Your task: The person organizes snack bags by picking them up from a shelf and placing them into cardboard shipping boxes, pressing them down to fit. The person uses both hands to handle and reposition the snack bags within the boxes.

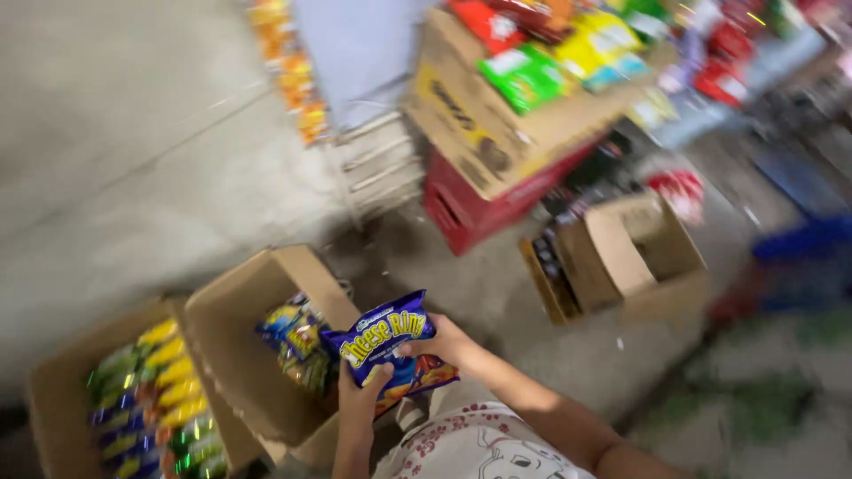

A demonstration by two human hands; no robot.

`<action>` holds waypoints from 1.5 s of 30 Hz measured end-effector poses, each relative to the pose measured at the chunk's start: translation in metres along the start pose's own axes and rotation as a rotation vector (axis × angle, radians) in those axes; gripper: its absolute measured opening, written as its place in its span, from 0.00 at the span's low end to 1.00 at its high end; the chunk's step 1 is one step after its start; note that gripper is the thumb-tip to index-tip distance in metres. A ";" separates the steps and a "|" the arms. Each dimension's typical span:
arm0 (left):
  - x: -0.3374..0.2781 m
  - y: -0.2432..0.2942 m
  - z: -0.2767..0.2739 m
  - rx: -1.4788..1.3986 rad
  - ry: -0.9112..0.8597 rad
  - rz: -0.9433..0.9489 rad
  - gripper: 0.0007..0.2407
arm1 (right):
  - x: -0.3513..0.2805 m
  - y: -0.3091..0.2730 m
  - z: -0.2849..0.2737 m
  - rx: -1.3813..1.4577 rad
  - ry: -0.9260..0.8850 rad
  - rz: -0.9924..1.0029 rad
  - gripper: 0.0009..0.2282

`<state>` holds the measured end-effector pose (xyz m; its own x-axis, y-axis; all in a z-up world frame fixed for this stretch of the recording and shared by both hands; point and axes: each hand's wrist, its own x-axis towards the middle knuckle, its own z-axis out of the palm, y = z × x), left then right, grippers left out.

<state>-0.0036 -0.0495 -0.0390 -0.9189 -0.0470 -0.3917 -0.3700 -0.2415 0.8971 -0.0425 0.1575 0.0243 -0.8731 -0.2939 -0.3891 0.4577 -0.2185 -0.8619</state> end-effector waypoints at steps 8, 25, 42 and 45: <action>0.007 -0.007 0.044 0.079 -0.359 -0.182 0.29 | -0.079 0.030 -0.027 0.208 0.272 -0.164 0.22; -0.125 -0.073 0.124 0.217 -0.928 -0.312 0.29 | -0.271 0.161 -0.039 0.615 0.767 -0.223 0.18; -0.143 -0.116 0.060 0.176 -0.721 -0.389 0.31 | -0.260 0.270 -0.033 0.415 0.798 -0.003 0.18; -0.120 -0.149 0.044 0.250 -0.683 -0.356 0.29 | -0.259 0.187 0.013 0.695 0.698 -0.076 0.17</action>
<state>0.1561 0.0345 -0.1161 -0.5909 0.6139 -0.5234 -0.6016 0.0968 0.7929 0.2715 0.1810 -0.0315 -0.7052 0.3101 -0.6377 0.1979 -0.7775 -0.5969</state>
